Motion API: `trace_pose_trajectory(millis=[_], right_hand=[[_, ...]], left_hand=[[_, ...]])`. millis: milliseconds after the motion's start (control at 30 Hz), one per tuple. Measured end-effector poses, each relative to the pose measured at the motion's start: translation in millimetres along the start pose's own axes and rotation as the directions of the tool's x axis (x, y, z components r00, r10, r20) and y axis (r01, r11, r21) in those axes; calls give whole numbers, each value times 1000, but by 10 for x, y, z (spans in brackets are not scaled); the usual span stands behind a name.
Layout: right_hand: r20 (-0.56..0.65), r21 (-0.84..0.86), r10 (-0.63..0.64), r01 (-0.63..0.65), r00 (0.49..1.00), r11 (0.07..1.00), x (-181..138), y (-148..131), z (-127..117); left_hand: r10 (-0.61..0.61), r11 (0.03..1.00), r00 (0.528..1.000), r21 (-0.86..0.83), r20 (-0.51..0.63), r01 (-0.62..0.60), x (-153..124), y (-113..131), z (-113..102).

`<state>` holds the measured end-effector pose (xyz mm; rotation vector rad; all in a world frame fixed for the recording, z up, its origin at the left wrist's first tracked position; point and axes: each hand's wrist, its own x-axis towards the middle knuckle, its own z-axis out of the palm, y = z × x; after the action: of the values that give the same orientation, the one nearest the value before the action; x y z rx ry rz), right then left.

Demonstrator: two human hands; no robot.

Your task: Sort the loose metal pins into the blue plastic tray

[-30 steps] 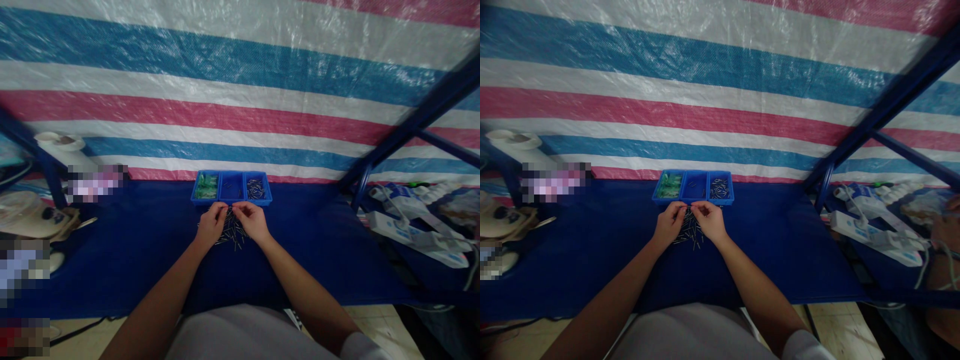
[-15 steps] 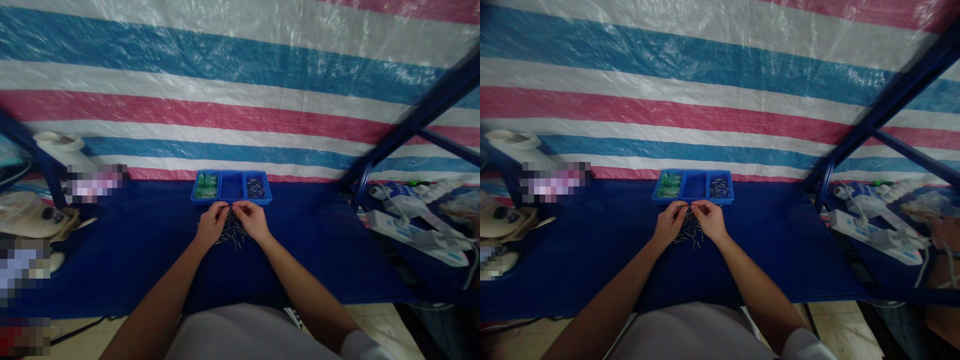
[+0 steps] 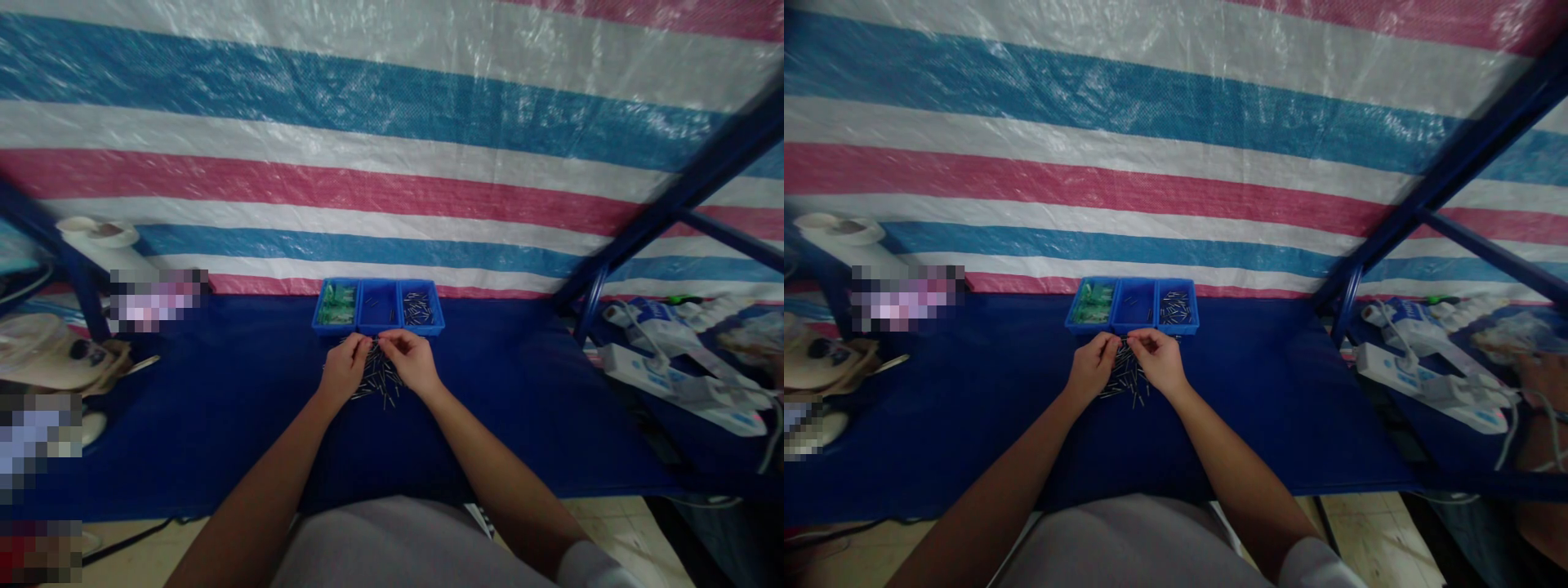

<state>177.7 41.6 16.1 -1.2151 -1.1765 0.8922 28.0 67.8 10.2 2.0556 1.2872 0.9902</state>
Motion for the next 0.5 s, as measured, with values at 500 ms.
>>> trace_pose_trajectory(millis=[500], right_hand=[[-4, 21, 0, 0, 1000, 1000, 18, 44, -9]], left_hand=[[47, 998, 998, -32, -47, -49, 3, -15, 27]])
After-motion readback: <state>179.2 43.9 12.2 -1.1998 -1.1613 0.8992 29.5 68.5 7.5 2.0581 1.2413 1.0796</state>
